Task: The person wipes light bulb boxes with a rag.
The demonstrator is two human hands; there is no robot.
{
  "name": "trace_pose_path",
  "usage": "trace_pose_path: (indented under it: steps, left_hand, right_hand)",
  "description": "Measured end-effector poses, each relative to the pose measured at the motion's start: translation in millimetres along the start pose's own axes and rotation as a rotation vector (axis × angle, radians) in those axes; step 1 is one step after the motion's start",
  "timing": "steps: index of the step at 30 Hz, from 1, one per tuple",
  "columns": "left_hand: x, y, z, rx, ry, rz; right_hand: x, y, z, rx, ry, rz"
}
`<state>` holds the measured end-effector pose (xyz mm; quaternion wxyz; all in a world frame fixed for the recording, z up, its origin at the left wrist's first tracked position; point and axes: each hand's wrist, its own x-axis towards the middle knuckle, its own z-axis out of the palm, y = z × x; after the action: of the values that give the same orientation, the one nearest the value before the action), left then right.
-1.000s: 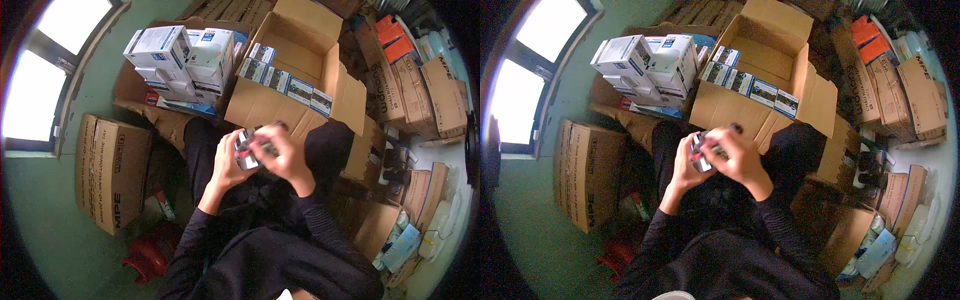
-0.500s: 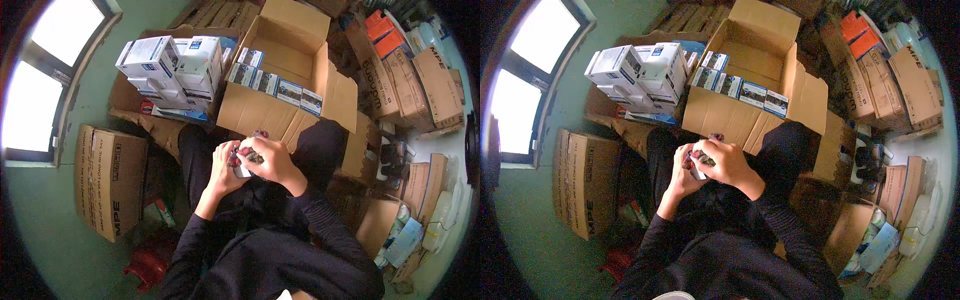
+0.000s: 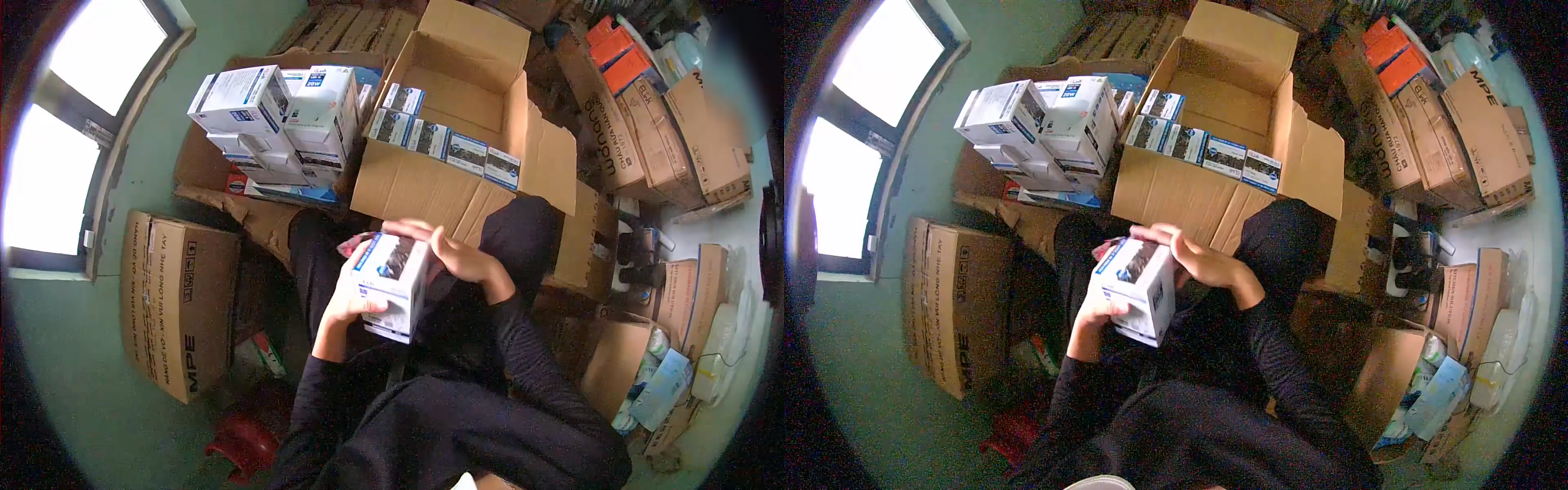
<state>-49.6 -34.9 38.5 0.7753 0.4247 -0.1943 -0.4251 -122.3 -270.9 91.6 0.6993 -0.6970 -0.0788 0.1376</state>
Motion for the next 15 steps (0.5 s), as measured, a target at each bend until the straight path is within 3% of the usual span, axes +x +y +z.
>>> trace_pose_path:
  steps: [2, 4, 8, 12, 13, 14, 15]
  left_hand:
    - [1, 12, 3, 0.133, 0.085, -0.002]
    - [1, 14, -3, 0.584, 0.124, 0.079]
    - [1, 14, 5, 0.723, 0.131, 0.093]
    - [9, 14, -4, 0.121, 0.189, 0.249]
    - [6, 19, -13, 0.224, 0.286, 0.271]
    - [1, 27, -25, 0.327, 0.385, 0.291]
    - [-5, 26, -43, 0.307, 0.453, 0.286]
  right_hand:
    - [-5, 9, -9, -0.263, 0.166, -0.122]
    - [-1, -28, -1, -0.261, 0.118, 0.061]
    - [15, -25, 5, -0.607, 0.051, -0.095]
    - [14, -87, -28, -0.575, -0.015, -0.070]
    - [10, -104, -46, -0.618, 0.023, -0.090]
    - [8, -102, -72, -0.729, 0.143, -0.285]
    - [2, -120, -90, -0.613, 0.286, -0.270]
